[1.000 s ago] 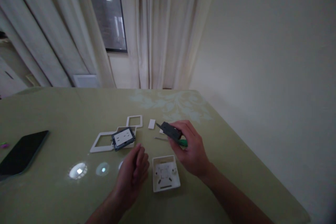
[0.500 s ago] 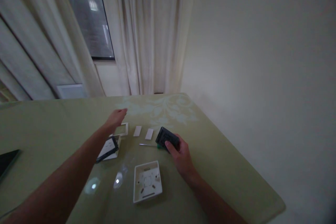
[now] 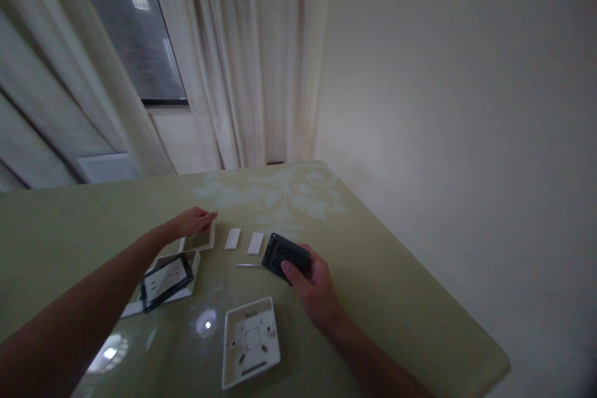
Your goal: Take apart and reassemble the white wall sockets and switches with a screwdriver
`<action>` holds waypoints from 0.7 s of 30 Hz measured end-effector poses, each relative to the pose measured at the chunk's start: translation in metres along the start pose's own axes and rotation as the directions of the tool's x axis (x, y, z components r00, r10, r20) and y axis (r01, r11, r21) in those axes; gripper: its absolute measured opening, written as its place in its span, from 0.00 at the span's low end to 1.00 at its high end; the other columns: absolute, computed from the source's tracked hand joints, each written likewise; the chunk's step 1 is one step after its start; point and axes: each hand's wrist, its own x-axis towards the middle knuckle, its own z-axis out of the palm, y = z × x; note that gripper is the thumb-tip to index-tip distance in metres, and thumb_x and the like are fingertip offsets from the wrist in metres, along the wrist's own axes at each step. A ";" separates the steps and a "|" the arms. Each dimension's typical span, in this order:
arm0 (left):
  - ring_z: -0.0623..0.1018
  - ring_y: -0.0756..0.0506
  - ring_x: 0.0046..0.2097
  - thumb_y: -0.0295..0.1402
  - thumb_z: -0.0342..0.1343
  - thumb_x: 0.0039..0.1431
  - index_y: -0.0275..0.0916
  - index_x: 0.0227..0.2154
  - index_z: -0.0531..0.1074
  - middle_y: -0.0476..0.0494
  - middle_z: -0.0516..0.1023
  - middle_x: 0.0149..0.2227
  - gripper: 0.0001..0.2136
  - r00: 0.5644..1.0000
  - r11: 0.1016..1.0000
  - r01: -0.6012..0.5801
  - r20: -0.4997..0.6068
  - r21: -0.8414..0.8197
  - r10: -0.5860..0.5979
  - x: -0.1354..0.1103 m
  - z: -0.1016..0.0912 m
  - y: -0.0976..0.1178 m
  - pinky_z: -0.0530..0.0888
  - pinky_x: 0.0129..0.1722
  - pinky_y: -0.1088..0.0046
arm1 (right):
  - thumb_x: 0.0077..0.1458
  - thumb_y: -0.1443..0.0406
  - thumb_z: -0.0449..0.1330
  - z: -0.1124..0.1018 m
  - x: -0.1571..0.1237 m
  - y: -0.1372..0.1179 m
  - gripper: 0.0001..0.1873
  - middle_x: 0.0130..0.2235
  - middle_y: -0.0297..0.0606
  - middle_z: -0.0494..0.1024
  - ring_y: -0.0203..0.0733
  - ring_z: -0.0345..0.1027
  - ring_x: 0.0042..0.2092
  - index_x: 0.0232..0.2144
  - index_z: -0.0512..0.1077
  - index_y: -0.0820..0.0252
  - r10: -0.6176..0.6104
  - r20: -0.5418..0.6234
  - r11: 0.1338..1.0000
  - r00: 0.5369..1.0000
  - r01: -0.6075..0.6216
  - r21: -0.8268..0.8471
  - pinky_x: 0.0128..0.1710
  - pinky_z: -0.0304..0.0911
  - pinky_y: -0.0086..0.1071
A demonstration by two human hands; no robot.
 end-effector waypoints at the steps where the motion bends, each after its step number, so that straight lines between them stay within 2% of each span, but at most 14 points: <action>1: 0.83 0.39 0.49 0.42 0.62 0.72 0.37 0.54 0.76 0.42 0.80 0.53 0.15 1.000 0.999 -0.008 0.014 0.032 0.007 0.001 -0.001 -0.001 0.83 0.48 0.57 | 0.57 0.55 0.70 0.000 0.000 0.000 0.19 0.37 0.36 0.79 0.42 0.73 0.38 0.45 0.76 0.60 -0.005 -0.004 1.000 1.000 0.005 -0.003 0.40 0.70 0.33; 6: 0.83 0.39 0.50 0.40 0.62 0.72 0.37 0.55 0.76 0.41 0.80 0.54 0.15 0.998 0.989 -0.044 0.060 0.139 0.036 0.001 -0.003 -0.006 0.82 0.49 0.56 | 0.57 0.55 0.69 0.001 -0.001 0.001 0.16 0.35 0.34 0.77 0.39 0.71 0.36 0.43 0.76 0.59 0.001 0.003 1.000 1.000 -0.001 -0.015 0.37 0.68 0.32; 11: 0.82 0.38 0.51 0.40 0.63 0.72 0.38 0.56 0.75 0.40 0.79 0.55 0.15 0.996 0.988 -0.071 0.056 0.136 0.064 0.003 0.001 -0.007 0.82 0.49 0.55 | 0.57 0.56 0.70 0.002 -0.002 0.002 0.16 0.35 0.34 0.78 0.40 0.72 0.36 0.43 0.77 0.59 0.023 0.012 1.000 1.000 -0.023 0.018 0.37 0.68 0.32; 16: 0.82 0.37 0.51 0.41 0.63 0.72 0.37 0.55 0.76 0.42 0.80 0.55 0.16 0.996 0.996 -0.088 0.009 0.004 0.088 0.005 0.003 -0.008 0.82 0.50 0.55 | 0.56 0.55 0.71 0.002 -0.001 0.004 0.18 0.36 0.35 0.79 0.41 0.73 0.37 0.43 0.77 0.59 0.035 -0.004 0.999 0.999 -0.035 0.038 0.36 0.69 0.32; 21: 0.82 0.39 0.50 0.40 0.62 0.73 0.38 0.57 0.74 0.40 0.79 0.55 0.16 0.994 0.961 -0.098 -0.069 -0.258 0.083 -0.002 0.006 -0.014 0.82 0.49 0.55 | 0.54 0.55 0.71 0.002 -0.001 0.002 0.19 0.36 0.35 0.80 0.41 0.73 0.37 0.43 0.77 0.59 0.039 -0.017 0.998 0.999 -0.038 0.042 0.37 0.70 0.32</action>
